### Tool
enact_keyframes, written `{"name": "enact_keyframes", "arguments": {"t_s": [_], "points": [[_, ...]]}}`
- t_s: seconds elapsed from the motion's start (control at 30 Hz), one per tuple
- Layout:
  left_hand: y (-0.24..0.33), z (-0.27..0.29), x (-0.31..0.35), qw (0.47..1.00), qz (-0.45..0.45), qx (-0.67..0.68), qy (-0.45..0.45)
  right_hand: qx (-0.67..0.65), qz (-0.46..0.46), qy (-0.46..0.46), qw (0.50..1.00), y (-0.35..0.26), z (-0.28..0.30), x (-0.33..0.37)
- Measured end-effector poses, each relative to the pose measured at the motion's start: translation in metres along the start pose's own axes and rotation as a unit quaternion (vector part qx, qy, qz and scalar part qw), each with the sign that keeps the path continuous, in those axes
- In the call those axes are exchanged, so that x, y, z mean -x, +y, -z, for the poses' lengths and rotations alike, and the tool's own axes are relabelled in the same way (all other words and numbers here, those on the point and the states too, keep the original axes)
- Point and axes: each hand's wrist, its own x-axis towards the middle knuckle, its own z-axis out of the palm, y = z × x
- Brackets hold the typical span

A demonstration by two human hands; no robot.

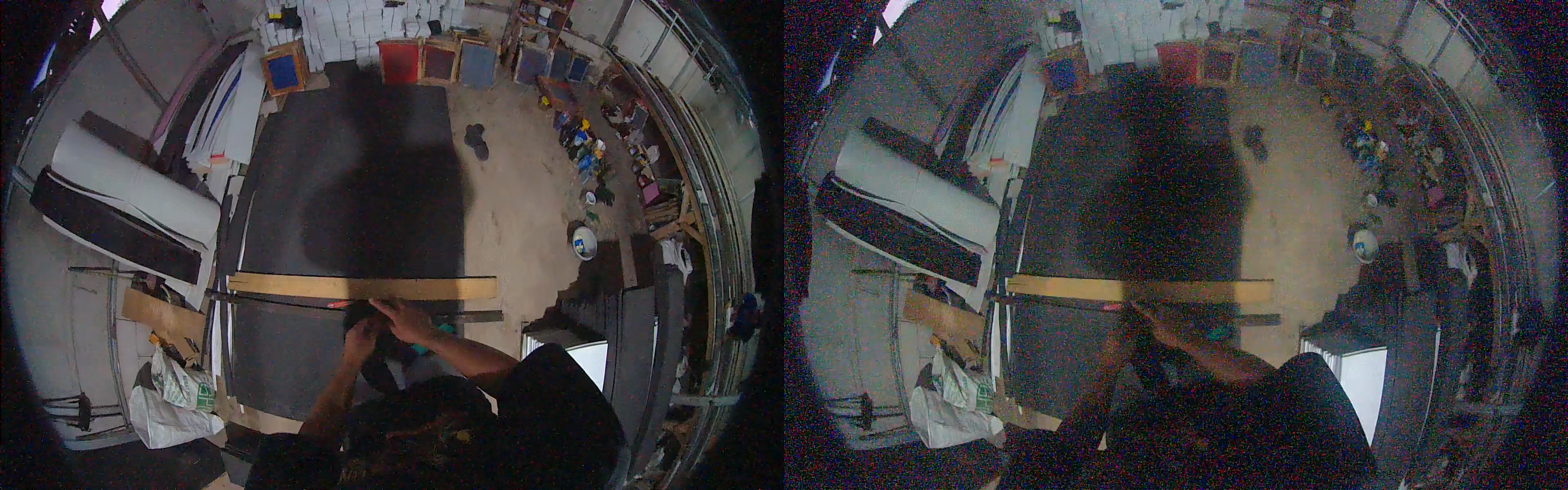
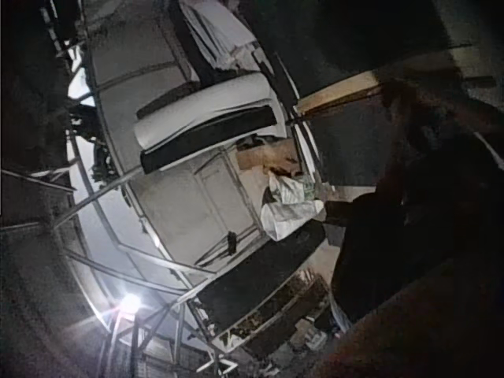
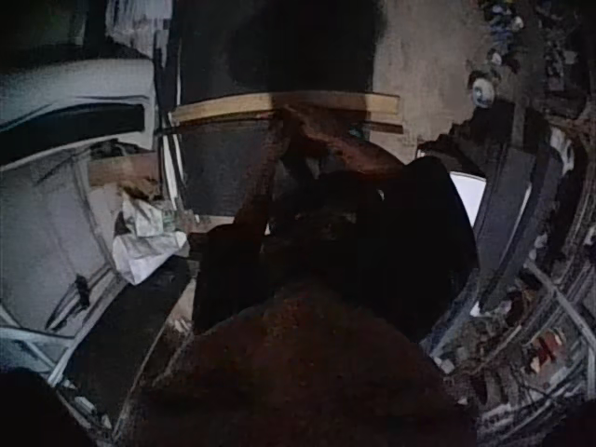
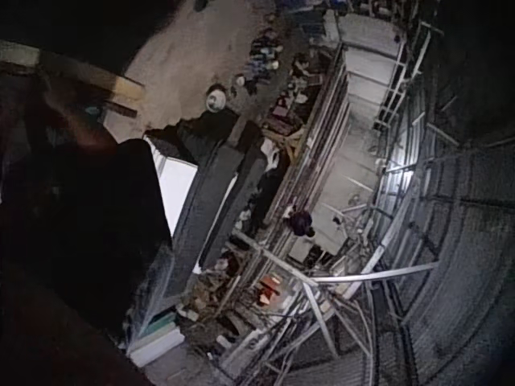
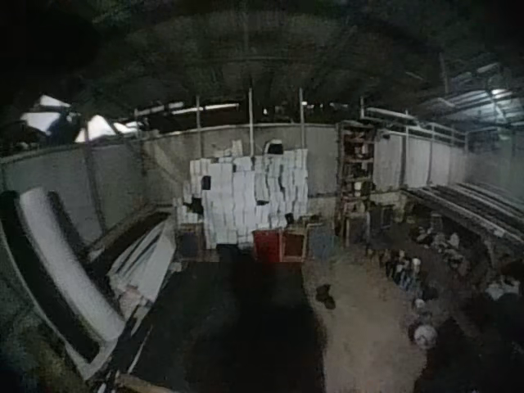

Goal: The person positions a large black sheet on the floor, aligns a wooden straightedge and a metal ruler, then uses a tape measure and a red marker to mark measurement lines along the sheet. The person repeatedly repositions the sheet and tools to continue marking.

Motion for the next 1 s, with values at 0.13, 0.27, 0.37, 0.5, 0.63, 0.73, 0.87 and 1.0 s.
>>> {"name": "enact_keyframes", "arguments": {"t_s": [0.13, 0.27, 0.37, 0.5, 0.63, 0.73, 0.87, 1.0], "points": [[0.074, -0.038, -0.075, 0.999, -0.044, 0.004, 0.031, -0.060, -0.021, 0.042, 0.997, 0.052, 0.065, -0.026], [0.151, -0.039, -0.145, 0.990, -0.019, 0.067, -0.121, -0.026, -0.052, 0.126, 0.990, 0.100, 0.106, -0.047], [0.139, -0.057, -0.221, 0.988, -0.097, 0.048, -0.112, -0.035, -0.110, 0.124, 0.986, 0.126, 0.144, -0.085], [0.142, -0.085, -0.324, 0.984, -0.031, -0.005, -0.175, -0.039, -0.138, 0.194, 0.970, 0.172, 0.194, -0.137], [0.170, -0.106, -0.443, 0.958, -0.055, -0.137, -0.245, -0.053, -0.136, 0.238, 0.960, 0.258, 0.237, -0.209], [0.199, -0.120, -0.512, 0.944, -0.135, -0.155, -0.257, -0.005, -0.173, 0.199, 0.964, 0.294, 0.262, -0.235], [0.260, -0.102, -0.593, 0.930, -0.174, -0.064, -0.317, -0.074, -0.278, 0.118, 0.950, 0.300, 0.351, -0.286], [0.333, -0.094, -0.658, 0.923, -0.058, -0.116, -0.361, -0.054, -0.324, 0.194, 0.924, 0.337, 0.381, -0.325]]}}
